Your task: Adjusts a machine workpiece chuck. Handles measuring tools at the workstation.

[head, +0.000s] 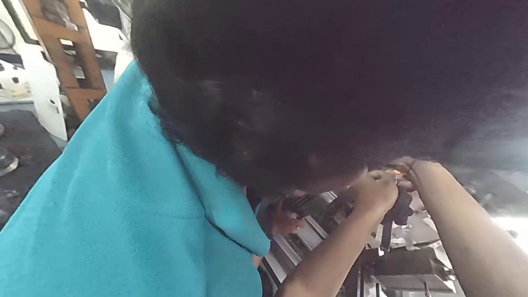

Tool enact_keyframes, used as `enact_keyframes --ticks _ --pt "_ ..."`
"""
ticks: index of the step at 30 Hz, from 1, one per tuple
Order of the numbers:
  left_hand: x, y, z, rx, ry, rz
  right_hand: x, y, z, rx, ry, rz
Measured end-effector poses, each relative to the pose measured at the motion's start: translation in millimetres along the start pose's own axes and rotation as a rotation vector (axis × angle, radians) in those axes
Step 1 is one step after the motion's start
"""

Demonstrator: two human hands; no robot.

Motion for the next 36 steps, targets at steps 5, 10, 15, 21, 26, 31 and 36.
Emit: enact_keyframes --ticks 5,10,15,21,26,31,36 --pt "0 -8 -8 -0.003 0.004 0.055 -43 31 -80 -0.704 0.046 0.107" --pt "2 -9 -14 0.027 -0.015 -0.025 -9 -1 -119 -0.713 0.245 0.068" --pt "9 -8 -16 0.042 0.012 -0.066 -13 -7 -132 -0.841 0.259 0.352" --pt "6 -4 -14 0.063 0.025 -0.085 6 -25 -150 -0.744 0.156 0.139" --pt "0 2 -9 0.066 0.008 -0.094 2 -20 -138 -0.737 0.126 0.096" --pt "-10 9 6 0.073 0.032 -0.045 3 -20 -121 -0.738 0.191 0.057" --pt "-20 22 21 0.067 0.026 -0.014 -2 -16 -97 -0.722 0.206 -0.010"
Point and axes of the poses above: each hand's wrist, its own z-axis away from the middle knuckle, its own y-axis out of the back of the hand, x = y × z, the point moved 5 cm from there along -z, towards the middle knuckle, and after that the axes turned 10 degrees about y, right-handed, at the moved point
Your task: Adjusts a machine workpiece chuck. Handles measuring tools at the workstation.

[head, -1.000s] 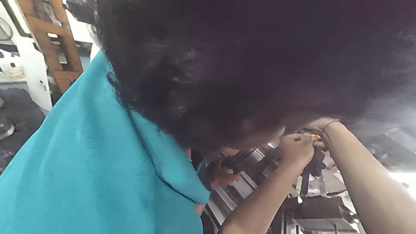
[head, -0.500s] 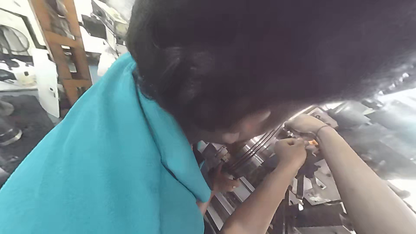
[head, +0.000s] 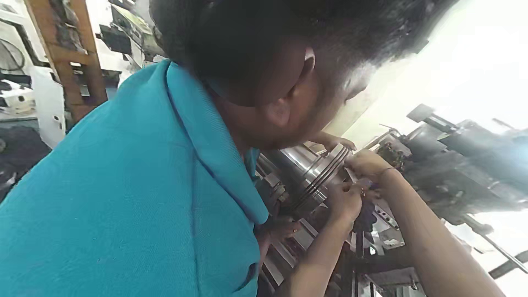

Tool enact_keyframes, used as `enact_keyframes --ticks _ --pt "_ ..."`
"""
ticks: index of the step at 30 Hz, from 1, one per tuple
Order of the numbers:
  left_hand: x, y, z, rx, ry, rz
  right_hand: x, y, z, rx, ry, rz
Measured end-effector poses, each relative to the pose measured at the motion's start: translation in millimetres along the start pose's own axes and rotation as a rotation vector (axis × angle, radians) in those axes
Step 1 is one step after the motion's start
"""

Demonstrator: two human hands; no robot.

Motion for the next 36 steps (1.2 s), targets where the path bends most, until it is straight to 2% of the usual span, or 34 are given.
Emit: enact_keyframes --ticks 2,6,9,15,19,23,25,28,33,36 --pt "-5 6 6 -0.007 0.006 0.036 -3 -5 6 -0.002 0.000 0.017" --pt "-17 19 24 -0.029 0.027 0.104 -17 -18 22 -0.059 0.111 0.154" --pt "-26 29 38 -0.035 0.026 0.123 -17 -30 33 -0.046 0.078 0.087" --pt "-46 51 57 0.061 0.012 0.084 -35 -56 62 -0.063 -0.014 0.169" --pt "-59 63 74 0.155 0.037 0.058 -51 -76 84 -0.072 0.006 0.252" --pt "-59 71 101 0.288 0.117 -0.078 -60 -99 104 -0.063 -0.045 0.243" --pt "-71 78 102 0.333 0.054 -0.082 -61 -111 113 -0.029 -0.058 0.199" --pt "-87 86 98 0.345 -0.034 0.011 -60 -127 122 -0.010 -0.090 0.150" --pt "-83 91 118 0.395 0.103 -0.112 -58 -145 128 -0.044 -0.144 0.136" --pt "-94 95 115 0.385 0.084 -0.154 -54 -149 128 -0.063 -0.132 0.138"
Point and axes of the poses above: each hand's wrist, its own z-axis away from the middle knuckle, its own y-axis out of the back of the hand, x = y × z, the point moved 5 cm from there along -z, towards the middle knuckle, and after that the axes turned 10 degrees about y, right-handed, at the moved point
